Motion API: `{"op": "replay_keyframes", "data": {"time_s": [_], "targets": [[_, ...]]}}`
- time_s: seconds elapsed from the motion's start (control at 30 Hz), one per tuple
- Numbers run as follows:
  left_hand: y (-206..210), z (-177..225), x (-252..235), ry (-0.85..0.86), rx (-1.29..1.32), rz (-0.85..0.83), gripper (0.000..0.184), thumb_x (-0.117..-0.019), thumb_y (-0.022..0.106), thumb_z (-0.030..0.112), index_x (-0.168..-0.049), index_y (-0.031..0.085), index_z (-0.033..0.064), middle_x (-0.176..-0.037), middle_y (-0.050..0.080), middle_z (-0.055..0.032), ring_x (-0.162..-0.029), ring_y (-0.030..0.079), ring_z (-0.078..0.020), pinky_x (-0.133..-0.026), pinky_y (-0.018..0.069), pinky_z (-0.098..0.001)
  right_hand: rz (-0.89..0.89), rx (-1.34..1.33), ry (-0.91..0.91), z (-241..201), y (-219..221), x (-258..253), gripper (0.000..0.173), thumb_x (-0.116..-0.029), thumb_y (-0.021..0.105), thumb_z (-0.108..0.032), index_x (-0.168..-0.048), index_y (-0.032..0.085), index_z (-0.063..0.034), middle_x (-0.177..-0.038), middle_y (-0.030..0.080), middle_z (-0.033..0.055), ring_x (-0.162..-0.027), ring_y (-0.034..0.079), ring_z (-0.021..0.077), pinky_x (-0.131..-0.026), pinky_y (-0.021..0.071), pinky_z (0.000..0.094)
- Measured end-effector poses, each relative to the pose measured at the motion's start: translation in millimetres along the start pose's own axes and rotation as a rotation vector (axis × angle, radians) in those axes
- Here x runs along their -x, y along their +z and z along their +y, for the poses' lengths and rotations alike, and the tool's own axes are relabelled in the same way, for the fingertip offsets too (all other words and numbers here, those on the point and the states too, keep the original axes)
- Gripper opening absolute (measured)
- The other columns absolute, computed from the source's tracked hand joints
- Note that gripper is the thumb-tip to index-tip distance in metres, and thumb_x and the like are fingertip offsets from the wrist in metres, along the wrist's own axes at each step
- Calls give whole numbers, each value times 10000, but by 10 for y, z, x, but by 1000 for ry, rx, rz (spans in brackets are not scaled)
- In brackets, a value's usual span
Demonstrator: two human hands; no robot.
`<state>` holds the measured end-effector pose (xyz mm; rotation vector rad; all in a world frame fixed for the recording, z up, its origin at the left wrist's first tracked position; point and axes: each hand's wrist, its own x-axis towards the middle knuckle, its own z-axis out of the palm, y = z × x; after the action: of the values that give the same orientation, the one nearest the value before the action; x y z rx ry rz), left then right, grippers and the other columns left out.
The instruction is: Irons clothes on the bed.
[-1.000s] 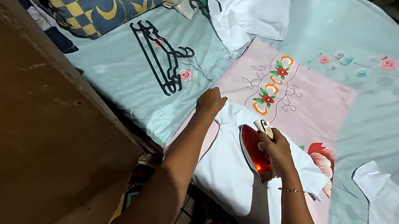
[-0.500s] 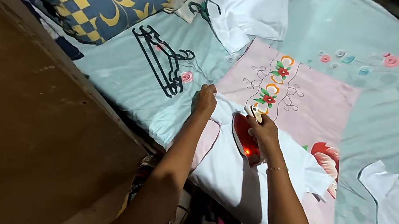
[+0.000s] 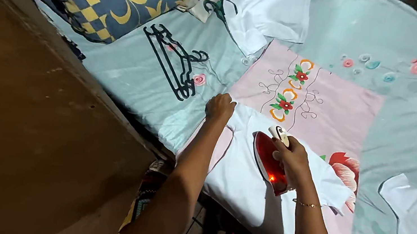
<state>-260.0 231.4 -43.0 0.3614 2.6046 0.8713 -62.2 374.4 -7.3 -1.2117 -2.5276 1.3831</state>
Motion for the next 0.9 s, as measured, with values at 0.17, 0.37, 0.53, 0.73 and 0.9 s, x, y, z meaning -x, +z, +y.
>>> {"op": "replay_keyframes", "data": {"time_s": [0.17, 0.37, 0.53, 0.73, 0.9], "targets": [[-23, 100, 43, 153, 176, 46, 290, -1056, 532, 214, -1202, 658, -3, -1096, 715, -206, -1065, 692, -371, -918, 533, -583, 45, -90, -8, 90, -47, 62, 304, -1031, 634, -304, -1180, 617, -40, -801, 597, 59, -561, 525, 111, -528, 466, 293], [18, -75, 46, 107, 451, -100, 422, -1060, 560, 297, -1260, 625, -69, -1161, 675, -285, -1113, 658, -405, -990, 501, -599, 56, -121, -44, 108, -141, 105, 312, -1030, 629, -305, -1185, 612, -34, -782, 594, 52, -551, 523, 110, -520, 465, 289], [44, -261, 66, 67, 747, -407, 520, -1059, 583, 215, -1528, 416, 61, -1366, 592, -230, -1115, 655, -315, -936, 548, -514, 47, -108, -32, 132, -166, 136, 294, -1032, 629, -286, -1185, 614, -35, -772, 585, 46, -546, 511, 100, -517, 455, 279], [-225, -137, 57, 306, 627, -423, 742, -1036, 608, 122, -1635, 181, 23, -1435, 545, -291, -1200, 635, -319, -1033, 511, -458, 49, -134, -62, 75, -194, 127, 318, -1028, 631, -293, -1198, 612, -24, -806, 605, 62, -568, 530, 112, -529, 469, 295], [-61, -338, -120, 246, 549, -433, 758, -1038, 605, 125, -1642, 156, 36, -1542, 446, -280, -1312, 580, -362, -1094, 479, -511, 31, -116, -97, -49, -196, 94, 316, -1021, 646, -291, -1193, 614, -28, -786, 596, 60, -560, 529, 110, -530, 473, 290]]}}
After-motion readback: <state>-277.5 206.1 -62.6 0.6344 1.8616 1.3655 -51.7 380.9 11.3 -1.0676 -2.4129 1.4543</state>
